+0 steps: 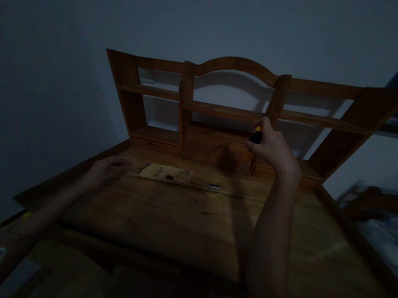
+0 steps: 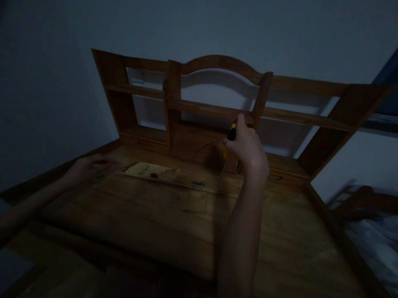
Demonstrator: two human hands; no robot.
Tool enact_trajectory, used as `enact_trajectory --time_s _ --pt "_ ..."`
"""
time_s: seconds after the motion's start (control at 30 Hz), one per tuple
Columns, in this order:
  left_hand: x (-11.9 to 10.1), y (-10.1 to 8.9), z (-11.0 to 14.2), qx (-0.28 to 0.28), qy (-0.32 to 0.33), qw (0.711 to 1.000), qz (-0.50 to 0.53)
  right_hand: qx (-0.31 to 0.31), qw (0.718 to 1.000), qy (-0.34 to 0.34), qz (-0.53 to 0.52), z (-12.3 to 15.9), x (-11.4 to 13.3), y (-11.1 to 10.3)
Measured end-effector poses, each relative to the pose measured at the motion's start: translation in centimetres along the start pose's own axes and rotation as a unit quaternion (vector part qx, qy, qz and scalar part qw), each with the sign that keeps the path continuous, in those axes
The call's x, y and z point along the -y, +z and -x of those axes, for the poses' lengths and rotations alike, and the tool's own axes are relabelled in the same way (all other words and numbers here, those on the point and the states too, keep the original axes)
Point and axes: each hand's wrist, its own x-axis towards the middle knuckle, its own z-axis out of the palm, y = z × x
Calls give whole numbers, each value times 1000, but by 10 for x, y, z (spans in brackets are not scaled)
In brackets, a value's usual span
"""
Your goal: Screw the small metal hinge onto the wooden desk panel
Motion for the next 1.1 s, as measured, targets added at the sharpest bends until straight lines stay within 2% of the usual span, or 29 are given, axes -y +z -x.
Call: enact_trajectory --time_s 0.1,0.27,0.33,0.4,0.47,0.57,0.73,0.93,1.1 --pt "-35 35 -21 23 27 998 49 5 1000 -2 3 -1 1 2" --pt "-123 127 -58 40 149 979 135 50 999 8 -7 -4 4 10" --pt "-151 162 -67 77 186 967 156 66 998 13 -9 -5 6 13" --pt "-170 187 -72 121 203 958 164 74 997 6 -13 -6 7 16" --pt "-178 202 -72 146 204 951 180 77 997 -3 -18 -6 9 17" --pt "-177 208 -70 143 193 948 206 74 997 -8 -19 -6 13 19" --pt "-173 201 -66 161 184 939 242 57 997 -47 -13 -7 21 24" --pt "-181 195 -65 180 225 921 260 77 994 -67 -25 -10 27 33" --pt "-176 201 -65 169 243 925 238 97 993 -64 5 -11 25 38"
